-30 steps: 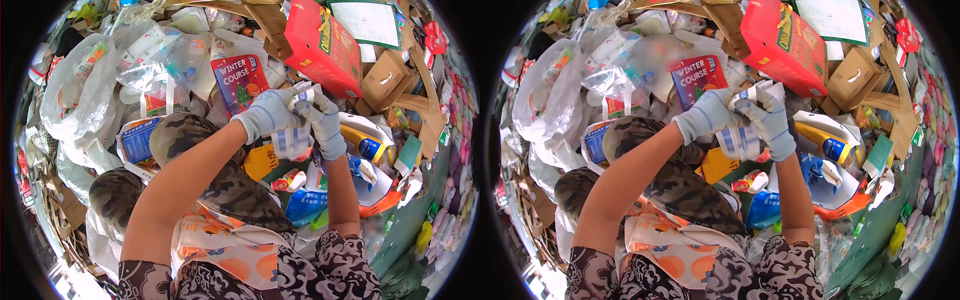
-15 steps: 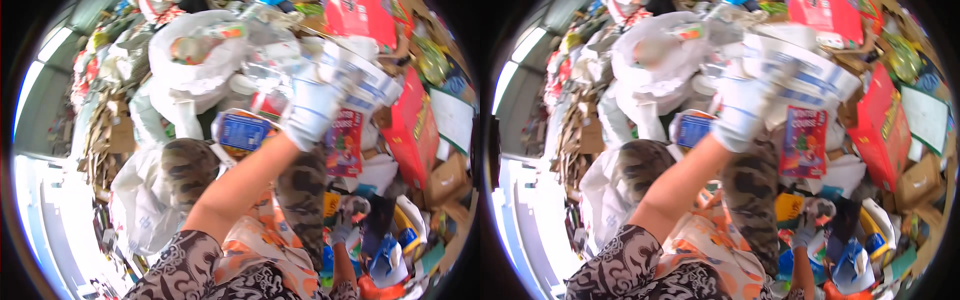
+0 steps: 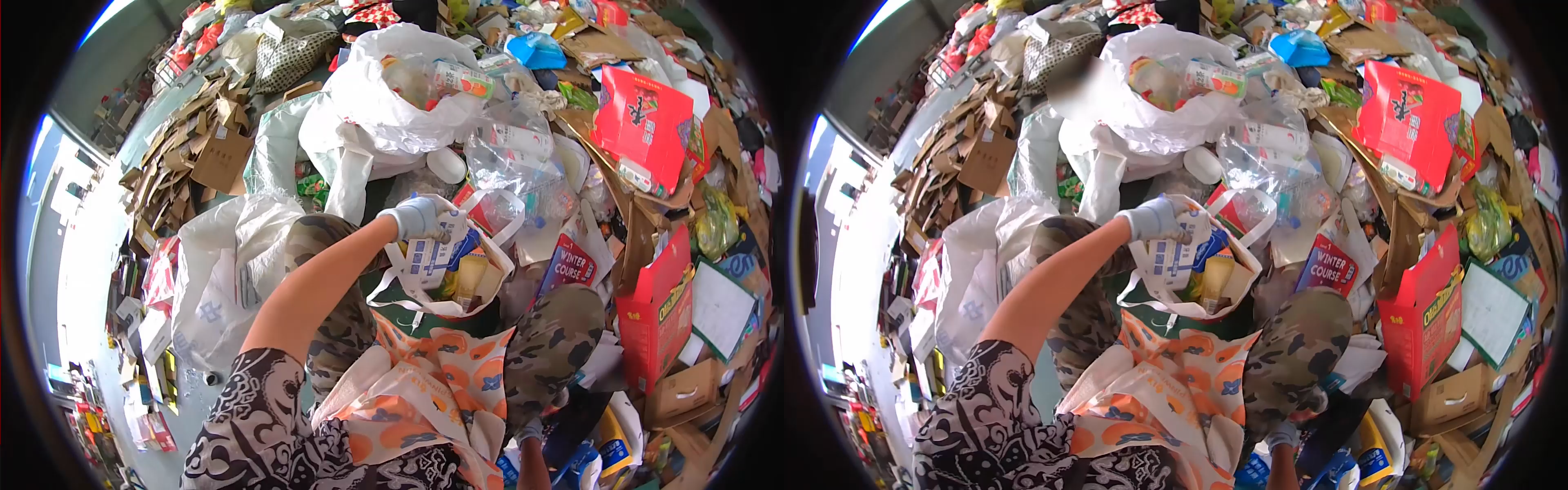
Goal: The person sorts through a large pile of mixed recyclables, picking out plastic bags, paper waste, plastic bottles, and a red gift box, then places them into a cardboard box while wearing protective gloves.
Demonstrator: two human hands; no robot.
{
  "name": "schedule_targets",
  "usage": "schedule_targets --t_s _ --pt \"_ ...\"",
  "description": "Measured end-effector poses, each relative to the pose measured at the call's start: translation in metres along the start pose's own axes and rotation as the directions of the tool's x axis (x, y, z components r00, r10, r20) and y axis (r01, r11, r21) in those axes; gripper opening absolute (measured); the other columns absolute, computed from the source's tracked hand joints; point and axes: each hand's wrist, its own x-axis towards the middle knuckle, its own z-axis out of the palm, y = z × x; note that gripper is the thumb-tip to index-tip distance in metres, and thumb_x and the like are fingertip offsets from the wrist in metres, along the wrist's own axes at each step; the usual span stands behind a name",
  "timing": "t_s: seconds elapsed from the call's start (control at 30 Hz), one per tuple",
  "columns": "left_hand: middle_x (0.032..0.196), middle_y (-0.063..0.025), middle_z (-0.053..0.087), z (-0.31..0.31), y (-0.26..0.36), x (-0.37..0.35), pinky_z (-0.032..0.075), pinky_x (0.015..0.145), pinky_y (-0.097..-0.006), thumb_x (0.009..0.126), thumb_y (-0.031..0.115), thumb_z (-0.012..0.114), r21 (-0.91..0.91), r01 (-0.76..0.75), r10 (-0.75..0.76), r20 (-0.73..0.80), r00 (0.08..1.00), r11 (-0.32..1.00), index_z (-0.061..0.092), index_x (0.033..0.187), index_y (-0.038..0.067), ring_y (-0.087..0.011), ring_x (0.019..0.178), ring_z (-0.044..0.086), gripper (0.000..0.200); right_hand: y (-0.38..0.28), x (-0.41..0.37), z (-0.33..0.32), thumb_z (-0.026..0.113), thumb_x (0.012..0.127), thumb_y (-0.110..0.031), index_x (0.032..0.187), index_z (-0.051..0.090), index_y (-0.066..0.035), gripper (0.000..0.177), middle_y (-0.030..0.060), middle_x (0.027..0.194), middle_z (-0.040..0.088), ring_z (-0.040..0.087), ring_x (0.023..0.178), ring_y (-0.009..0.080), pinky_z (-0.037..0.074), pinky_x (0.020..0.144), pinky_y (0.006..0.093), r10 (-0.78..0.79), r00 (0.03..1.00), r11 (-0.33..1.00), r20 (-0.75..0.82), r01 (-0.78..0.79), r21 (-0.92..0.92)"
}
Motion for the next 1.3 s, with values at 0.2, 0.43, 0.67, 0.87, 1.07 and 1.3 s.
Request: schedule_targets --t_s 0.2,0.43,0.67,0.87,1.07,1.3 --pt "0.107 -0.0128 0.062 0.025 -0.003 0.023 0.045 0.084 -0.0356 0.065 0.035 0.073 0.017 -0.148 0.141 0.203 0.969 0.989 0.056 0.119 0.015 -0.0297 0.098 0.059 0.061 0.025 -0.037 -0.176 0.077 0.066 -0.008 0.114 0.050 -0.006 0.056 0.0063 0.103 0.058 0.055 0.090 0.0153 0.049 0.074 0.0281 0.168 0.917 0.715 -0.362 0.140 0.685" --pt "0.114 -0.0062 0.060 0.049 0.014 0.028 0.046 0.087 -0.0380 0.057 0.041 0.076 0.505 -0.120 0.038 0.171 0.985 0.855 0.062 0.112 0.020 -0.0242 0.105 0.057 0.060 -0.061 -0.073 -0.410 0.072 0.072 -0.003 0.126 0.041 0.002 0.062 0.0128 0.113 0.053 0.056 0.092 0.0193 0.050 0.078 0.0307 0.394 0.337 0.693 -0.855 0.503 0.517" --pt "0.098 -0.0120 0.064 0.062 0.019 0.004 0.048 0.077 -0.0352 0.068 0.026 0.072 -0.019 -0.252 0.249 -0.089 0.964 0.968 0.060 0.108 0.016 -0.0295 0.089 0.062 0.043 -0.320 -0.018 -0.432 0.082 0.064 -0.013 0.110 0.049 -0.003 0.058 0.0021 0.096 0.059 0.057 0.083 0.0107 0.049 0.073 0.0253 -0.416 0.696 0.325 -0.585 0.714 0.619" --pt "0.108 -0.0080 0.063 0.125 -0.073 0.064 0.044 0.088 -0.0294 0.072 0.018 0.069 -0.276 -0.143 0.069 -0.261 0.963 0.950 0.058 0.117 0.016 -0.0224 0.100 0.059 0.046 -0.377 0.108 -0.337 0.083 0.065 -0.023 0.108 0.050 0.002 0.060 0.0063 0.098 0.060 0.055 0.085 0.0117 0.047 0.074 0.0281 -0.611 0.761 0.694 -0.218 0.647 0.316" --pt "0.099 -0.0172 0.062 0.091 -0.025 -0.033 0.040 0.094 -0.0397 0.079 0.020 0.057 -0.447 0.096 -0.358 -0.549 0.756 0.889 0.050 0.121 0.008 -0.0313 0.097 0.059 0.044 -0.357 0.138 -0.311 0.079 0.070 -0.018 0.105 0.053 0.000 0.047 0.0060 0.091 0.061 0.058 0.076 0.0128 0.050 0.067 0.0267 -0.432 0.868 0.524 -0.245 0.463 0.715" --pt "0.083 -0.0117 0.063 0.110 0.007 -0.121 0.026 0.102 -0.0442 0.077 0.035 0.056 0.277 0.242 -0.152 -0.310 0.938 0.930 0.057 0.110 0.010 -0.0295 0.098 0.055 0.042 -0.371 0.131 -0.318 0.079 0.069 -0.019 0.106 0.052 0.001 0.050 0.0065 0.092 0.062 0.057 0.078 0.0117 0.048 0.069 0.0259 -0.535 0.811 0.646 -0.237 0.573 0.504"
